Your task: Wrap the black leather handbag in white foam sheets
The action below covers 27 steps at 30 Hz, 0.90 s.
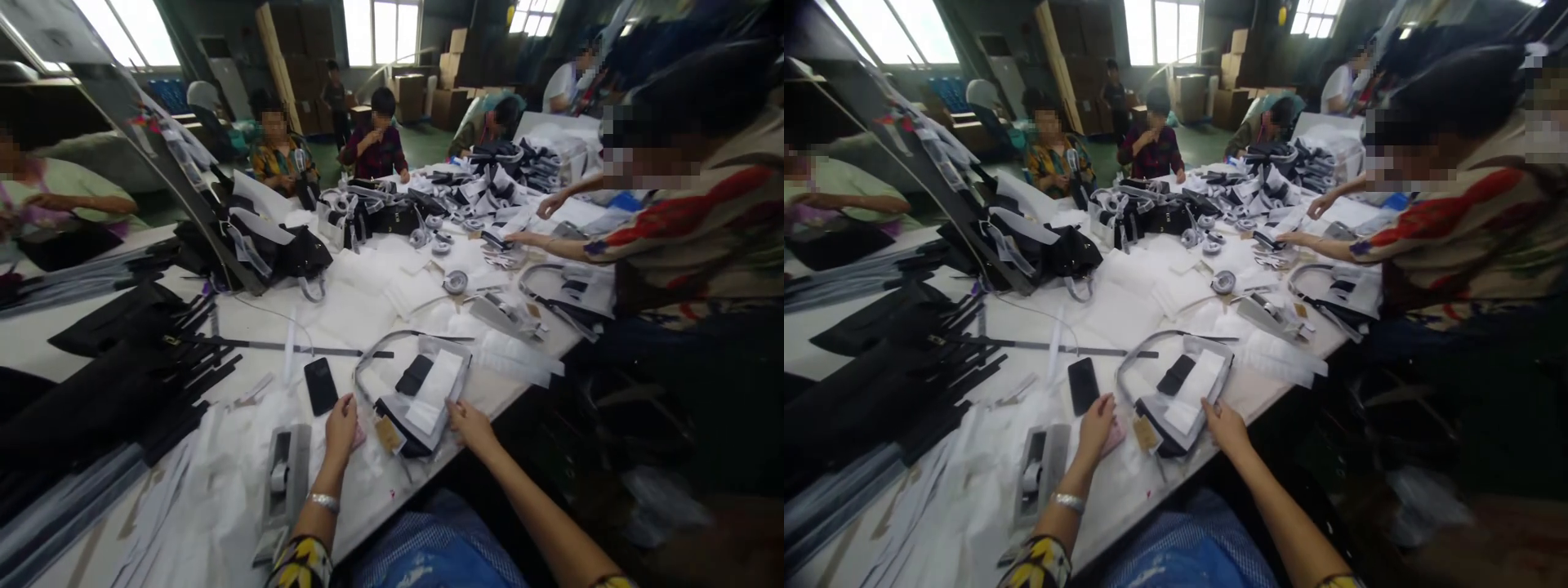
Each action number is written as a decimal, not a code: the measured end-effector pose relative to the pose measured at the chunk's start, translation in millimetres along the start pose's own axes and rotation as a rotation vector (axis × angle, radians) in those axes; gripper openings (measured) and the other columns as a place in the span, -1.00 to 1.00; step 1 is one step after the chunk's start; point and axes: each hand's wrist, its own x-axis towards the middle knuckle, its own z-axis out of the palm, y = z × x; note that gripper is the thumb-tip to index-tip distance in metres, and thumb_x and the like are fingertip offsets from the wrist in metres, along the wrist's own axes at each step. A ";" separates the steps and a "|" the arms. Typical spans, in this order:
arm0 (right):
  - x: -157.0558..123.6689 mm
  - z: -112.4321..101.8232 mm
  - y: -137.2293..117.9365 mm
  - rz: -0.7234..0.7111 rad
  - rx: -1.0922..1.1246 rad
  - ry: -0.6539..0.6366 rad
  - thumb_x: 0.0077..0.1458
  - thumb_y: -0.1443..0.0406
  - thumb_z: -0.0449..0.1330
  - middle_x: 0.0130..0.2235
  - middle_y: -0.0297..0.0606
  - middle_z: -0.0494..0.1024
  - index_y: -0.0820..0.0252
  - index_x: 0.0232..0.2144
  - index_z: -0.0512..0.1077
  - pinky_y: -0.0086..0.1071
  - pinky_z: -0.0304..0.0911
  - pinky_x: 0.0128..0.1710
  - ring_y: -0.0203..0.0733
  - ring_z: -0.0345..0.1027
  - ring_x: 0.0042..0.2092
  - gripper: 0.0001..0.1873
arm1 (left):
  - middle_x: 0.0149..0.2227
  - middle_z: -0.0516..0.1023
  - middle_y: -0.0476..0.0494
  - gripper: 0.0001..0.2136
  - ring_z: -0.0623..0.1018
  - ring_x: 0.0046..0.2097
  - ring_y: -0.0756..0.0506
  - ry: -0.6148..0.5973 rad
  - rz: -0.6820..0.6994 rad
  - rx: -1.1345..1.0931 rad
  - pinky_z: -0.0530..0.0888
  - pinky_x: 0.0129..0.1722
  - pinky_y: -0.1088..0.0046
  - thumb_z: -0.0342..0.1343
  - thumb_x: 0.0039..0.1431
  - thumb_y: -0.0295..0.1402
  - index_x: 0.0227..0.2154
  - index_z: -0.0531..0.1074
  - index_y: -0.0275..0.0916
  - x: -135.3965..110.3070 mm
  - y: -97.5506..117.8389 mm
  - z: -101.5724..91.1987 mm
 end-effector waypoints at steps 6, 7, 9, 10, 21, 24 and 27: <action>32.2 -10.6 -18.5 0.105 -0.079 -0.112 0.11 -0.14 0.16 0.10 0.18 0.46 0.31 0.15 0.30 -0.21 0.49 -0.46 0.05 0.58 -0.28 -0.23 | 0.07 0.47 -0.24 -0.67 0.49 0.07 -0.21 0.014 -0.001 0.188 0.43 0.09 0.02 0.10 0.31 -0.20 0.03 0.41 -0.26 73.5 20.6 23.7; 32.7 -12.4 -18.2 0.108 -0.083 -0.135 0.10 -0.13 0.16 0.12 0.13 0.46 0.27 0.17 0.27 -0.22 0.50 -0.44 0.02 0.58 -0.28 -0.23 | 0.06 0.48 -0.23 -0.68 0.50 0.06 -0.20 0.007 -0.006 0.202 0.43 0.09 0.02 0.10 0.31 -0.19 0.02 0.41 -0.27 80.0 22.1 27.5; 34.0 -15.2 -15.1 0.112 -0.083 -0.176 0.10 -0.14 0.14 0.11 0.09 0.47 0.26 0.18 0.26 -0.24 0.50 -0.38 0.00 0.58 -0.25 -0.23 | 0.03 0.49 -0.22 -0.68 0.50 0.05 -0.20 0.000 -0.019 0.215 0.42 0.09 0.02 0.10 0.31 -0.18 0.00 0.42 -0.27 88.9 23.2 33.5; 35.5 -16.3 -12.4 0.113 -0.081 -0.193 0.10 -0.15 0.12 0.09 0.09 0.47 0.28 0.16 0.26 -0.24 0.50 -0.36 0.01 0.58 -0.22 -0.22 | 0.02 0.50 -0.22 -0.69 0.50 0.04 -0.20 -0.001 -0.025 0.214 0.40 0.09 0.02 0.10 0.30 -0.18 -0.02 0.43 -0.27 92.0 23.0 35.7; 67.2 -34.6 25.7 0.056 -0.046 -0.417 -0.08 -0.30 0.12 0.09 0.16 0.47 0.36 0.09 0.37 -0.16 0.50 -0.29 0.23 0.45 0.02 -0.04 | -0.49 0.50 -0.14 -0.40 0.52 -0.34 -0.17 -0.050 -0.213 -0.259 0.44 -0.24 0.30 -0.06 0.13 0.25 -0.50 0.47 -0.26 90.7 24.3 40.9; 78.2 -38.8 44.0 -0.015 -0.062 -0.424 -0.13 -0.34 0.14 0.09 0.11 0.50 0.35 0.07 0.42 -0.09 0.42 -0.03 0.26 0.39 0.11 0.00 | -0.42 0.48 -0.08 -0.54 0.48 -0.40 -0.03 -0.020 -0.207 -0.498 0.48 -0.34 0.43 0.12 0.10 0.11 -0.34 0.46 -0.26 67.0 44.6 42.7; 88.7 -40.7 61.1 -0.139 -0.023 -0.520 -0.08 -0.32 0.18 0.09 0.05 0.52 0.34 0.07 0.45 -0.15 0.22 0.21 0.19 0.33 0.19 -0.04 | -0.46 0.39 0.04 -0.69 0.30 -0.56 0.12 0.080 -0.209 -0.907 0.32 -0.61 0.64 0.33 0.00 -0.15 -0.37 0.40 -0.23 29.4 71.6 42.1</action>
